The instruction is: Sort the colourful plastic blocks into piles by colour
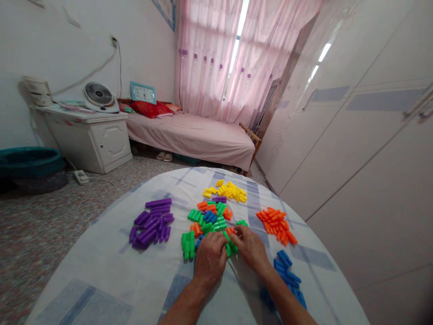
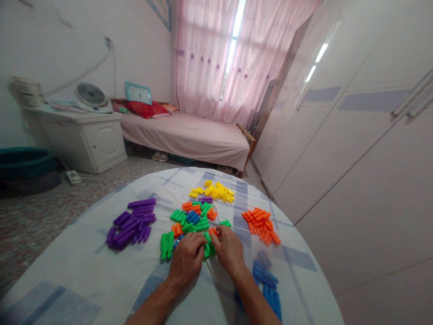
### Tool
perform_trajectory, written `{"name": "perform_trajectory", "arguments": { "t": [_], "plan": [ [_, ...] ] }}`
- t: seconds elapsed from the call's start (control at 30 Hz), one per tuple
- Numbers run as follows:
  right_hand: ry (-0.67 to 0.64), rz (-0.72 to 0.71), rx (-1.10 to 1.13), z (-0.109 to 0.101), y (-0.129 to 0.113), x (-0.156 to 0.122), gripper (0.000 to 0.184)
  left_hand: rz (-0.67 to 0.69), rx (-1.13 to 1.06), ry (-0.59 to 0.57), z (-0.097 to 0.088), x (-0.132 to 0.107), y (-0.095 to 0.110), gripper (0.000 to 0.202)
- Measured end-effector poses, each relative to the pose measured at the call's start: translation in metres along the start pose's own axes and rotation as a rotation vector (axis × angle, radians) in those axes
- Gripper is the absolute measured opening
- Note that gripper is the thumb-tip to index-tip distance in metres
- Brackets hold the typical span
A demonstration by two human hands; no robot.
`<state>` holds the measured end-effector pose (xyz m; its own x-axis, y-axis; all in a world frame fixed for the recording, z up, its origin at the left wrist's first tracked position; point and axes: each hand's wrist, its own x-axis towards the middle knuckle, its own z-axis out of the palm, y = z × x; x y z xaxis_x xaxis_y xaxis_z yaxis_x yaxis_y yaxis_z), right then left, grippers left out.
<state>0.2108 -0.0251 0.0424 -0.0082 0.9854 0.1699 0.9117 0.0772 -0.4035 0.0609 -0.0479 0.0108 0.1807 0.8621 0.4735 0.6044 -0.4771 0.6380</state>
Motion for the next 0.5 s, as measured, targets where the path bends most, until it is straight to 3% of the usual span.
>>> {"name": "perform_trajectory", "arguments": {
  "t": [0.1,0.23,0.5],
  "plan": [
    [0.013,0.070,-0.083,0.014,-0.008,0.003,0.030,0.009,0.005,0.002,0.000,0.000,0.000,0.018],
    [-0.006,0.141,0.027,0.016,-0.003,0.010,0.028,0.017,0.009,0.007,0.001,0.001,0.000,0.018],
    [0.033,0.078,0.326,0.005,-0.002,0.002,0.012,0.018,0.013,0.052,0.001,0.001,-0.001,0.019]
  ]
}}
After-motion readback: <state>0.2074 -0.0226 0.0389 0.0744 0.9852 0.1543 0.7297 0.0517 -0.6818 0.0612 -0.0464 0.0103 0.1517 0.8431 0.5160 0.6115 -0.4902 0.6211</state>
